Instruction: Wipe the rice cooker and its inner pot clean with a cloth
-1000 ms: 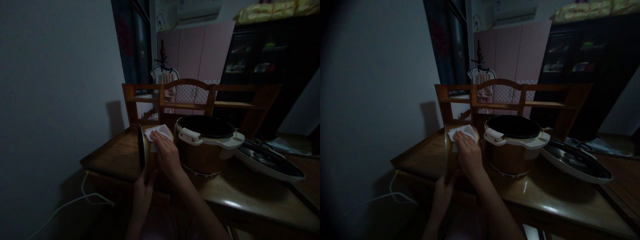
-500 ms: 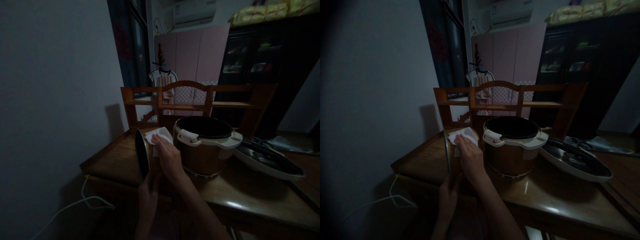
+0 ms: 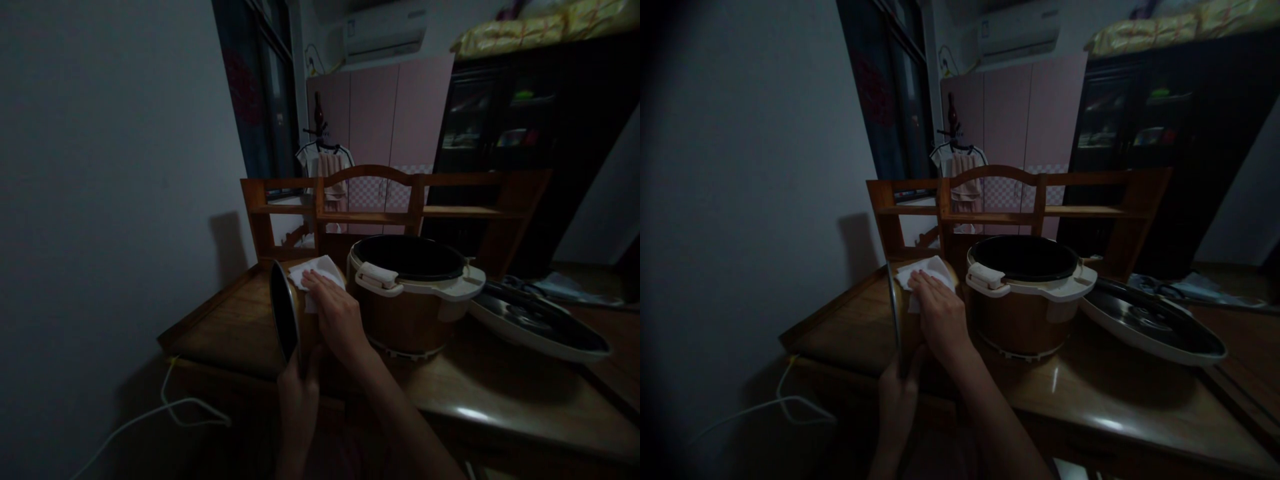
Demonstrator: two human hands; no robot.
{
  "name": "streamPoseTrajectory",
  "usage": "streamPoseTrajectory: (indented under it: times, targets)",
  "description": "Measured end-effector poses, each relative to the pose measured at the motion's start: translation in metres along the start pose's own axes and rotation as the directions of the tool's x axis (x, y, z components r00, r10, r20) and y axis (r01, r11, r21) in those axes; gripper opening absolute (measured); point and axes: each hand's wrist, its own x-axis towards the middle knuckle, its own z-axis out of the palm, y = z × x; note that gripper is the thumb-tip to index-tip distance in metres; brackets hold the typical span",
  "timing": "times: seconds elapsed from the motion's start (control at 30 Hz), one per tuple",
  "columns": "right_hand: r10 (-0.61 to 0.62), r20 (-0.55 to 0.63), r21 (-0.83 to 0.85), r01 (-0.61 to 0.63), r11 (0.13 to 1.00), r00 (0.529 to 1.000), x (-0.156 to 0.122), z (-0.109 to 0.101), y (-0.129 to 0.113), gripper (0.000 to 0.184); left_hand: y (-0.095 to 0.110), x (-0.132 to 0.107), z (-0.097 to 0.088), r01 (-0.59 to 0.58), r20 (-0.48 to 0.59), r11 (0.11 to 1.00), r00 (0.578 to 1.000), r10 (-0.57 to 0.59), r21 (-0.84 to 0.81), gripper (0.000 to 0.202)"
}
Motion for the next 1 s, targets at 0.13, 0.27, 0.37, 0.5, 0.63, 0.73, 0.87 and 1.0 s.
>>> streamPoseTrajectory:
  times: [0.13,0.27,0.37,0.5,0.63,0.73,0.87,1.0]
  targets:
    - [-0.003,0.007,0.004,0.003,1.0,1.0,0.0002,0.0024,0.0019,0.038,0.0035,0.002,0.0003,0.032,-0.001,0.999,0.999,-0.032,-0.001,0.049]
    - [-0.001,0.001,0.013,0.001,1.0,1.0,0.0008,0.0035,0.0028,0.038,0.0035,0.0014,0.0007,0.036,-0.001,0.999,0.999,-0.036,-0.006,0.05]
    - [-0.003,0.0,0.017,0.003,1.0,1.0,0.0015,0.0034,0.0028,0.037,0.0023,0.0014,0.0009,0.038,-0.002,0.999,0.999,-0.038,-0.01,0.051]
    - [-0.012,-0.003,0.022,0.012,1.0,1.0,0.0023,0.0032,0.0028,0.036,0.0014,0.0034,0.0007,0.034,0.0,0.999,0.999,-0.034,-0.022,0.05]
    - [-0.007,-0.005,0.02,0.007,1.0,1.0,0.0028,0.0032,0.0027,0.036,0.0025,0.0053,0.0003,0.017,0.016,0.999,1.0,-0.016,-0.037,0.048]
    - [-0.008,0.002,0.016,0.008,1.0,1.0,0.0031,0.0033,0.0025,0.037,0.0029,0.0055,-0.0003,0.022,0.015,0.999,1.0,-0.022,-0.026,0.049]
    - [-0.004,0.008,0.017,0.004,1.0,1.0,0.0036,0.004,0.0031,0.037,0.002,0.0052,-0.0013,0.049,0.029,0.998,0.998,-0.048,-0.027,0.048]
    - [-0.006,0.004,0.013,0.006,1.0,1.0,0.0039,0.0054,0.0045,0.039,0.0017,0.0063,-0.0013,0.04,0.018,0.999,0.999,-0.039,-0.037,0.048]
